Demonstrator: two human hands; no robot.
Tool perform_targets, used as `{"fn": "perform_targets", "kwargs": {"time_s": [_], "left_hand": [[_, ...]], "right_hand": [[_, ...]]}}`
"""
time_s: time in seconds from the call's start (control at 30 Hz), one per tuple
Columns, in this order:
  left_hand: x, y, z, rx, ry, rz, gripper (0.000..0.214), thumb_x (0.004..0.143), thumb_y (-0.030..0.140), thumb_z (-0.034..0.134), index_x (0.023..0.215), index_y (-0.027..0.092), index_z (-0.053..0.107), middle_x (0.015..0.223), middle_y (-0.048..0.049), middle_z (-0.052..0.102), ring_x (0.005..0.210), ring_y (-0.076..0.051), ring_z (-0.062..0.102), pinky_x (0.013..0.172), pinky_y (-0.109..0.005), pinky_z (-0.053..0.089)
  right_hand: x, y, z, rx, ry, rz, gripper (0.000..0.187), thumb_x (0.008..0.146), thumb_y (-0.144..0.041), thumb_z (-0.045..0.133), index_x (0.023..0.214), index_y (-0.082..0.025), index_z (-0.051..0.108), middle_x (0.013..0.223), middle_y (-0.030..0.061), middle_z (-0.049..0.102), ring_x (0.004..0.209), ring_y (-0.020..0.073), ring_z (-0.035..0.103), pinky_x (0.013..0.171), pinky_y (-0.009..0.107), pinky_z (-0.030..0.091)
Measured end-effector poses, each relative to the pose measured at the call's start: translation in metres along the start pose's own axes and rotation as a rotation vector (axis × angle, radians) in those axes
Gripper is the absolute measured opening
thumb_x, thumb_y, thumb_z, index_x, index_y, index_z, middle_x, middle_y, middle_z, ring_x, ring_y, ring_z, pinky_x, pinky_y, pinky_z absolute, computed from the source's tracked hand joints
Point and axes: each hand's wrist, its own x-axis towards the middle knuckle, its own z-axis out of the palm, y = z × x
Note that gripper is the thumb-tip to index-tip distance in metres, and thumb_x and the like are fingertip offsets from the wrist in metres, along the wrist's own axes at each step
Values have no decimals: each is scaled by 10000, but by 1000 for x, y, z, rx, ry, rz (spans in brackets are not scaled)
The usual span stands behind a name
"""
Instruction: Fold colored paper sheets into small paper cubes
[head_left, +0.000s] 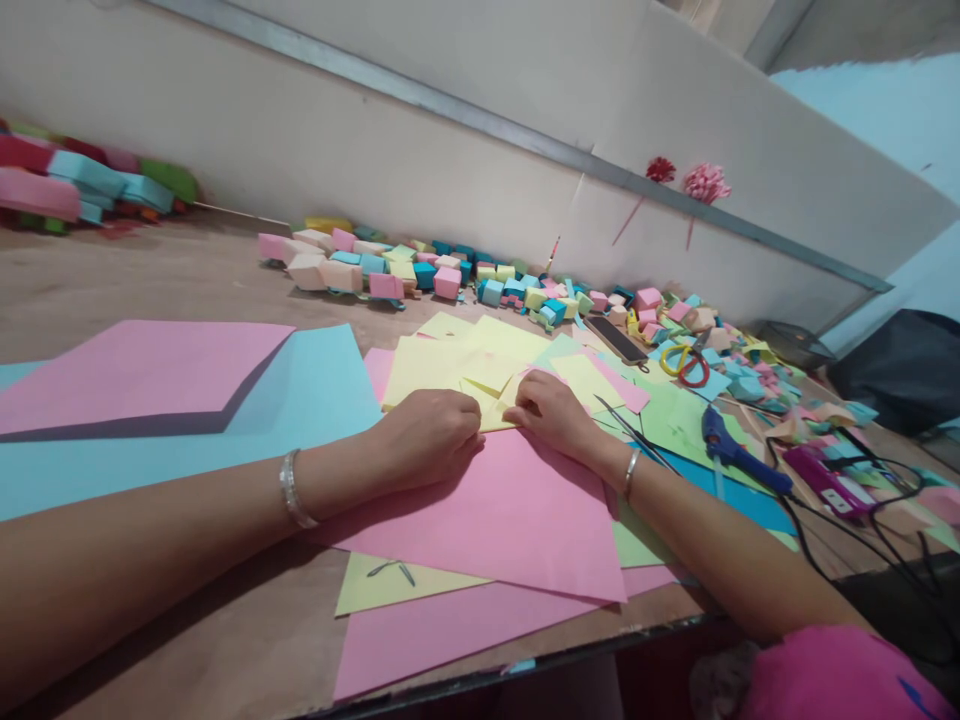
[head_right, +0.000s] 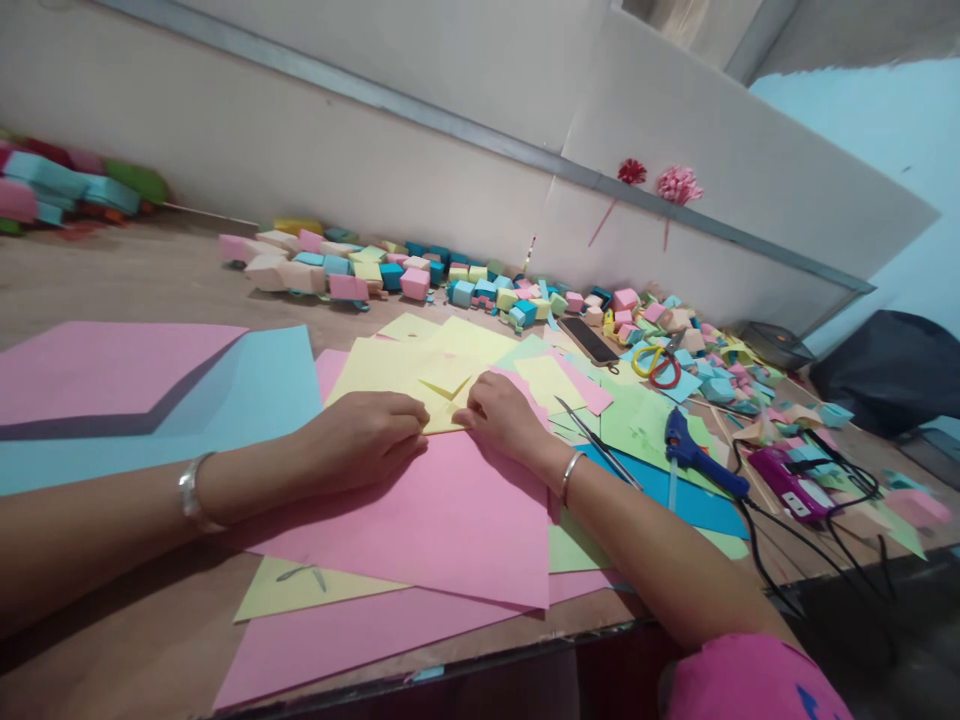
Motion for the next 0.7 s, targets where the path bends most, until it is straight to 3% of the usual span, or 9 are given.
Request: {"fn": "perform_targets", "kwargs": {"time_s": [0.17, 0.37, 0.7], "left_hand": [[1, -1, 3, 72, 37, -22, 181, 856, 213, 514, 702, 160, 594, 640, -34, 596, 588, -165, 542, 528, -300, 323], [0, 0, -1, 19, 76, 87, 310, 945, 251, 429, 779, 193, 684, 711, -34, 604, 650, -141, 545, 525, -271, 298], [2, -2, -2, 85, -11, 91, 335, 957, 269, 421, 828, 217, 727, 777, -49, 619, 722, -171, 554, 529, -286, 284]], "right_hand": [[2, -2, -3, 23, -8, 75, 368, 748, -174, 762, 592, -194, 429, 696, -20, 464, 686, 127, 438, 620, 267, 335], [2, 2, 0, 24, -9, 54, 357, 761, -181, 755, 601, -193, 437, 711, -16, 467, 709, 134, 443, 634, 270, 340], [2, 2, 0, 26, -10, 53, 343, 808, -191, 705, 610, -197, 424, 731, -7, 479, 718, 134, 446, 648, 275, 347]]}}
